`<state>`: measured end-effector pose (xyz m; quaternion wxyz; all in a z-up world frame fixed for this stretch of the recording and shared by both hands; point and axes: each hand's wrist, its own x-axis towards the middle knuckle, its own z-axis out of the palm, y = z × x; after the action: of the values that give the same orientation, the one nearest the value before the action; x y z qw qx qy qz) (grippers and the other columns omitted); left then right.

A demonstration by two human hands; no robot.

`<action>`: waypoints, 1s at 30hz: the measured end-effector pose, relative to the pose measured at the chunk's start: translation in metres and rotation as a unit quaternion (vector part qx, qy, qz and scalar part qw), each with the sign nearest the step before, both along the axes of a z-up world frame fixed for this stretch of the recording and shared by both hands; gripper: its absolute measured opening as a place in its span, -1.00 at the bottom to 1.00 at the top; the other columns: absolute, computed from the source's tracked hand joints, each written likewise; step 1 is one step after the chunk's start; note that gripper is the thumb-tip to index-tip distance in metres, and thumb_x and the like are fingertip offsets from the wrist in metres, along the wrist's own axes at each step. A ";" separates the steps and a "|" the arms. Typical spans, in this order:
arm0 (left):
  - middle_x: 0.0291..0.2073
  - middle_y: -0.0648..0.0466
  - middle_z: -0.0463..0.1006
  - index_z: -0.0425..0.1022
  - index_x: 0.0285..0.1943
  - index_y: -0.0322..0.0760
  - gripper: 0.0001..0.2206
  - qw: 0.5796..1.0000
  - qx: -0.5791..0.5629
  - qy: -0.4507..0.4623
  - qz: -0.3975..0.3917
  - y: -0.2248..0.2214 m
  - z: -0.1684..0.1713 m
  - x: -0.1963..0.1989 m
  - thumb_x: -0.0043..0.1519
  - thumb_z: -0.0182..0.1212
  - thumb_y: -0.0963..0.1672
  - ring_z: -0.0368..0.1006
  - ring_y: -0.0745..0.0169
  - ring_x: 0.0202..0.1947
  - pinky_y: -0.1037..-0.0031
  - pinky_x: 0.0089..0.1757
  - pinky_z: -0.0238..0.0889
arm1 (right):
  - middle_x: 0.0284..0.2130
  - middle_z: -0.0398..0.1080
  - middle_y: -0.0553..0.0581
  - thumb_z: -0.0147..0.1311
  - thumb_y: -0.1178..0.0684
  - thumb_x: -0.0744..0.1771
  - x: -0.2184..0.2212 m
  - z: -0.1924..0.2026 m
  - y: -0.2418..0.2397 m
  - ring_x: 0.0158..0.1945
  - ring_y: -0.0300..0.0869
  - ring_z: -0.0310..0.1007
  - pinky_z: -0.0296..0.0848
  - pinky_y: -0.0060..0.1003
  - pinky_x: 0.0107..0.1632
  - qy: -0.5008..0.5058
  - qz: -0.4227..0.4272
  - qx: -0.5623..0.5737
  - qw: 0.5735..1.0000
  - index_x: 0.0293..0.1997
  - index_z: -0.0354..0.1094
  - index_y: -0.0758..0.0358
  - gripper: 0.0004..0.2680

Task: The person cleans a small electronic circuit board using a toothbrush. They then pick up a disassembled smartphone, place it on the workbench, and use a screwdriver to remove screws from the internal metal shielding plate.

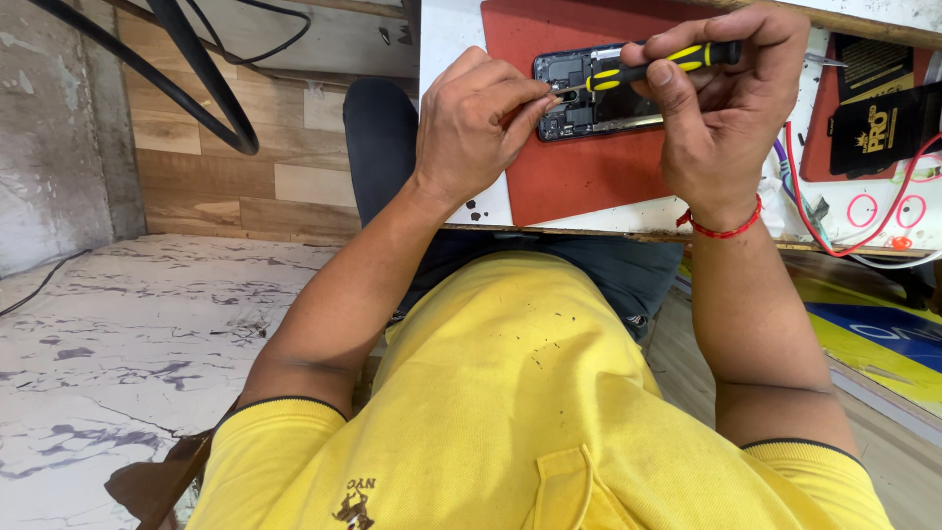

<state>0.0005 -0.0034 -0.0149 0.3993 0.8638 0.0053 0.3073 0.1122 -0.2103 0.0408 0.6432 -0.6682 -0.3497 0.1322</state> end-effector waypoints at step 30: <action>-0.31 0.14 0.57 0.66 -0.10 -0.27 -0.75 0.999 0.011 0.036 -0.016 0.001 0.005 -0.001 0.14 0.57 -0.10 0.41 0.22 -0.27 0.40 -0.22 0.36 | -0.16 0.46 0.30 0.03 0.34 0.54 0.001 0.018 -0.004 -0.13 -0.16 0.60 0.67 -0.37 -0.07 -0.111 -0.002 -0.108 0.988 -0.02 0.02 0.44 -0.83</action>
<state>-0.0009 -0.0024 -0.0103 0.3940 0.8786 0.0020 0.2699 0.1129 -0.2142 0.0585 0.5249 -0.7451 -0.4009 0.0928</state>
